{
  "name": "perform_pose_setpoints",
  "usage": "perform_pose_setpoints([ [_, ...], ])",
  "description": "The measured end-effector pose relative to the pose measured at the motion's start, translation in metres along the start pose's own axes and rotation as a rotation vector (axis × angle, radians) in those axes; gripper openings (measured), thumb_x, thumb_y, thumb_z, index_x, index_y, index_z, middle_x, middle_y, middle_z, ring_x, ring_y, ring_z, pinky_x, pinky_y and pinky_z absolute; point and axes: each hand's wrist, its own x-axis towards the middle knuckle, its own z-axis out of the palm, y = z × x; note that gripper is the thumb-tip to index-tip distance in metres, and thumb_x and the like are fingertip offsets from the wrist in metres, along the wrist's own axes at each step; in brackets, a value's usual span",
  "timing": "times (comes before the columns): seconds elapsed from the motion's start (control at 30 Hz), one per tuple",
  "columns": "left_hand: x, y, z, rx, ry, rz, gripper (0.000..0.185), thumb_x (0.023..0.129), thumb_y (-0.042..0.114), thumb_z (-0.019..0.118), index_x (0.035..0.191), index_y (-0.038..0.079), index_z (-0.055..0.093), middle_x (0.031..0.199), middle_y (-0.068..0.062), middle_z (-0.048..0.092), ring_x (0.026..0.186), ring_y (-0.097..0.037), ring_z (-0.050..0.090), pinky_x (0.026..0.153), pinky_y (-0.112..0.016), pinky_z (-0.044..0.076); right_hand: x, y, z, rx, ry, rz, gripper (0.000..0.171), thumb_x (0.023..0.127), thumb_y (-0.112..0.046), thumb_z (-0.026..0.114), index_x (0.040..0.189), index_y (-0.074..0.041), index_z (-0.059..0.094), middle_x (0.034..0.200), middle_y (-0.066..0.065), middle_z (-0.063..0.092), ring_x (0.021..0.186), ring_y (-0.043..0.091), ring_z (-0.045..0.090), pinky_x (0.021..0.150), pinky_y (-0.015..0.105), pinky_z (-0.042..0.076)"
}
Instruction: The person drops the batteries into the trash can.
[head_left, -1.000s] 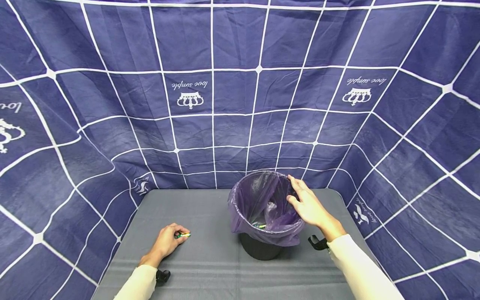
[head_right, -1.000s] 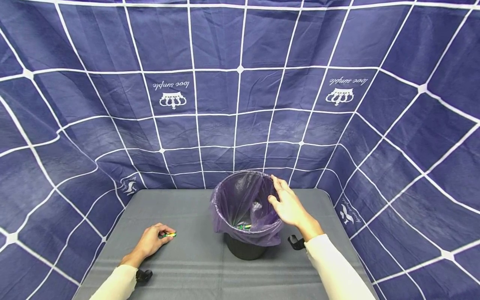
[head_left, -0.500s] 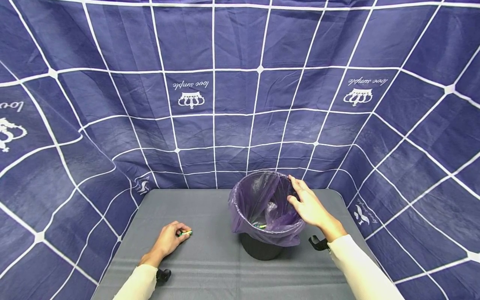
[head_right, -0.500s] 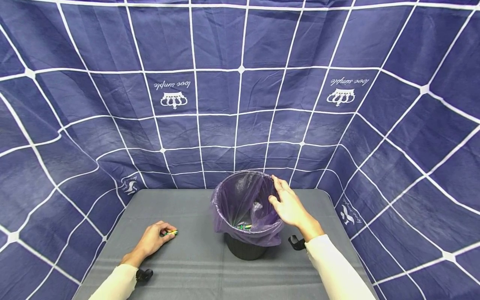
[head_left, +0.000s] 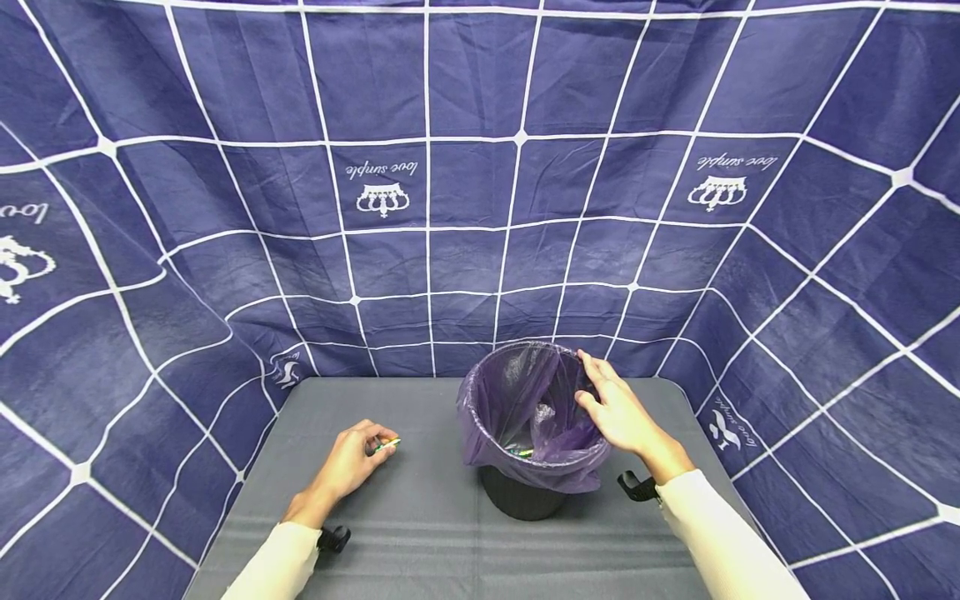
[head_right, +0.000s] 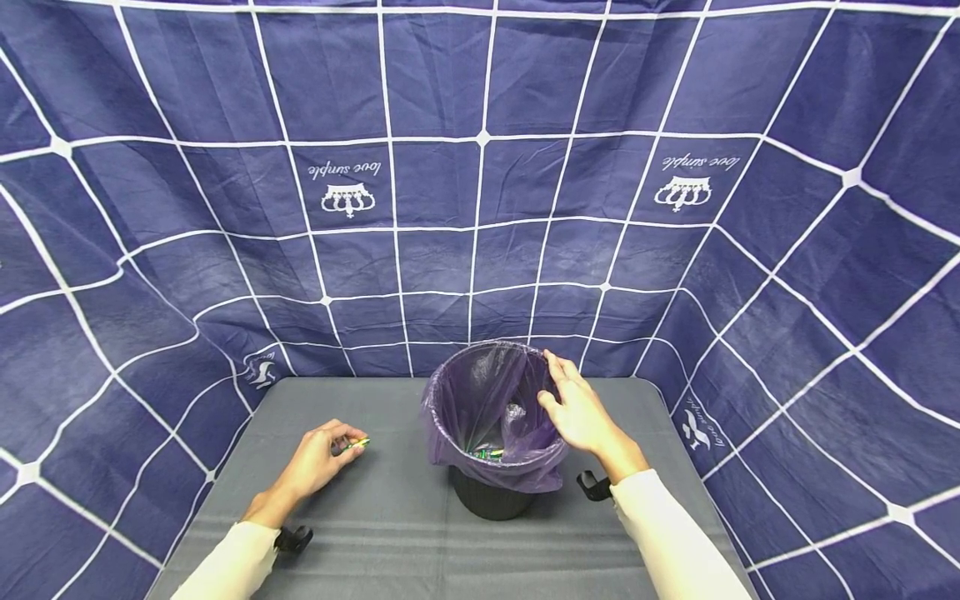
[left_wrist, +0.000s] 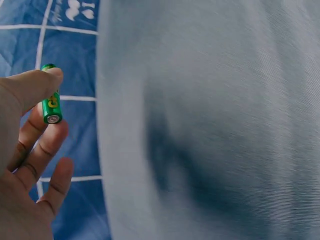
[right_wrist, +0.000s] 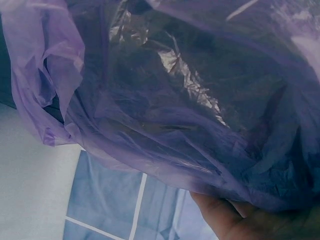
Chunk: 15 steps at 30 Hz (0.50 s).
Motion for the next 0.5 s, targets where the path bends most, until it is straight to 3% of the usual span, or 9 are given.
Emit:
perform_pose_setpoints([
  [0.23,0.019,0.03,-0.011,0.01,0.02,0.102,0.019,0.093,0.003,0.096,0.106,0.015,0.088,0.095,0.007,0.077,0.082,-0.016,0.071,0.075,-0.034,0.06,0.0,-0.003,-0.001,0.001,0.001,-0.01,0.072,0.112,-0.013,0.062,0.176,0.009,0.039,0.17,0.034,0.054,0.16,0.055,0.055,0.133,0.074,0.042],
  [0.5,0.045,0.075,-0.026,0.039,0.024,0.173,0.015,0.098,0.008,0.093,0.11,0.016,0.088,0.098,0.006,0.078,0.083,-0.014,0.07,0.077,-0.032,0.061,0.0,-0.002,-0.002,0.01,-0.014,0.007,0.072,0.112,-0.013,0.061,0.177,0.008,0.037,0.172,0.034,0.053,0.161,0.056,0.053,0.134,0.074,0.041],
])
